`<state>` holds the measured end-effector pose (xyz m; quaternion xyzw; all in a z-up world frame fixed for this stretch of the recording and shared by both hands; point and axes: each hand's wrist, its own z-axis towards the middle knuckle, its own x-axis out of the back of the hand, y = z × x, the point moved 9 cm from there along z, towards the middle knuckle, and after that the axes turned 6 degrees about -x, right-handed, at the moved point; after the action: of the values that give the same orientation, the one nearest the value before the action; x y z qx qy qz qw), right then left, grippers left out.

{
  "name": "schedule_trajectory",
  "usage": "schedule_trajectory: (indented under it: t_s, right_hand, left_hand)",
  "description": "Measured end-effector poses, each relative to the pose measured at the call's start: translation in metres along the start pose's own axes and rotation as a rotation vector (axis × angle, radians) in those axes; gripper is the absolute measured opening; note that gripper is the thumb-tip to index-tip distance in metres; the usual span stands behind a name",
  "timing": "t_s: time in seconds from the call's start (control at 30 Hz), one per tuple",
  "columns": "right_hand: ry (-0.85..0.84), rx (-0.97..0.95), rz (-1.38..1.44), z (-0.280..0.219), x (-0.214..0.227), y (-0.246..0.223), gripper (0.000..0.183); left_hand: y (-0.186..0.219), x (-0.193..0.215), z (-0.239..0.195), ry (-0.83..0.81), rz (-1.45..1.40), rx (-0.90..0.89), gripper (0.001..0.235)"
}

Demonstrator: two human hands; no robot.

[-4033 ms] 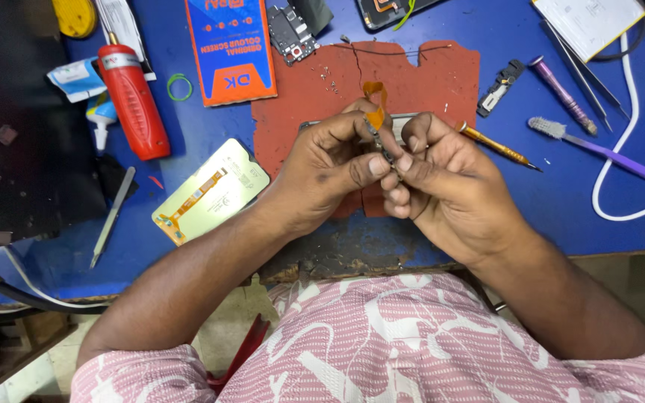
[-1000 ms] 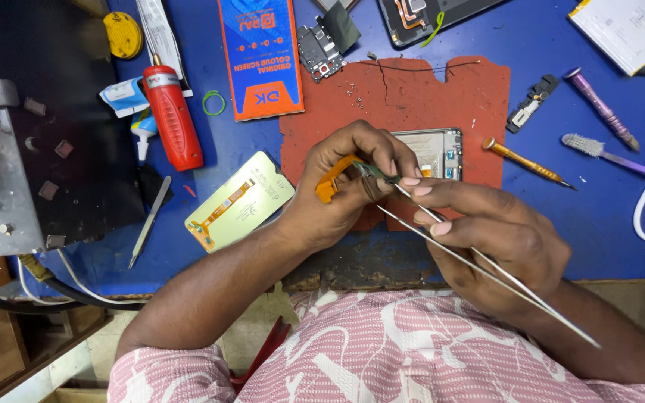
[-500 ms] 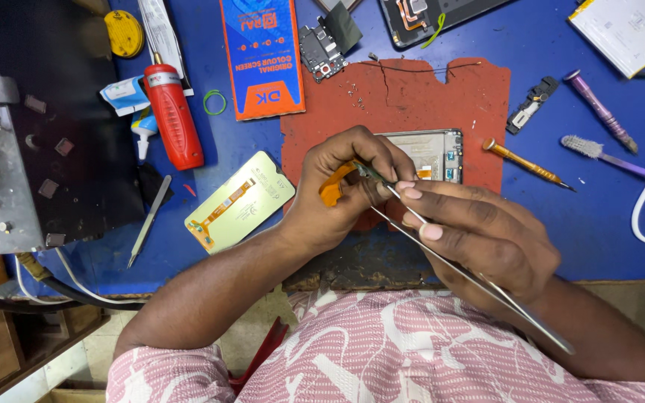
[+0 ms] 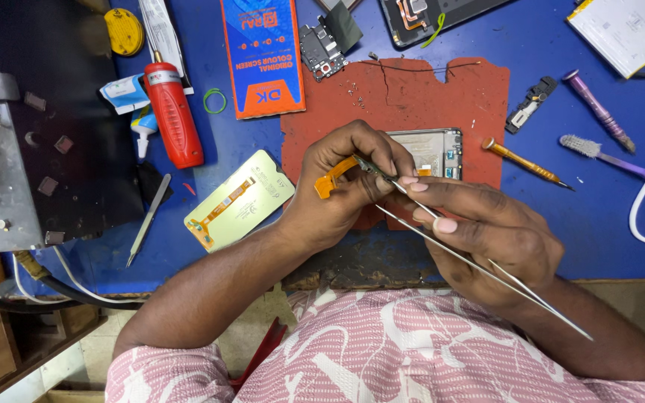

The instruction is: The person tests a smartphone screen by swiping and tapping, then removes the battery and uses a screwdriver and tweezers to detach and reattach internal ribbon cables. The phone remains disassembled at the end.

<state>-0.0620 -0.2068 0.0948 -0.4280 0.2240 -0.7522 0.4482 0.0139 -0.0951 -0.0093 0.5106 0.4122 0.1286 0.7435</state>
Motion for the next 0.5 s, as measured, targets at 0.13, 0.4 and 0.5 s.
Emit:
schedule_trajectory:
  t_s: [0.13, 0.4, 0.5]
  right_hand:
    - [0.005, -0.010, 0.007, -0.001, 0.001, 0.002, 0.049]
    - [0.012, -0.044, 0.016, -0.005, 0.000, 0.007, 0.049]
    - [0.025, -0.038, 0.033, -0.013, 0.002, 0.010, 0.046]
  left_hand:
    - [0.001, 0.000, 0.000, 0.004, 0.007, -0.004, 0.015]
    - [0.005, 0.000, 0.000, -0.007, 0.059, -0.011, 0.014]
    - [0.008, 0.000, 0.000, -0.009, 0.083, -0.019, 0.015]
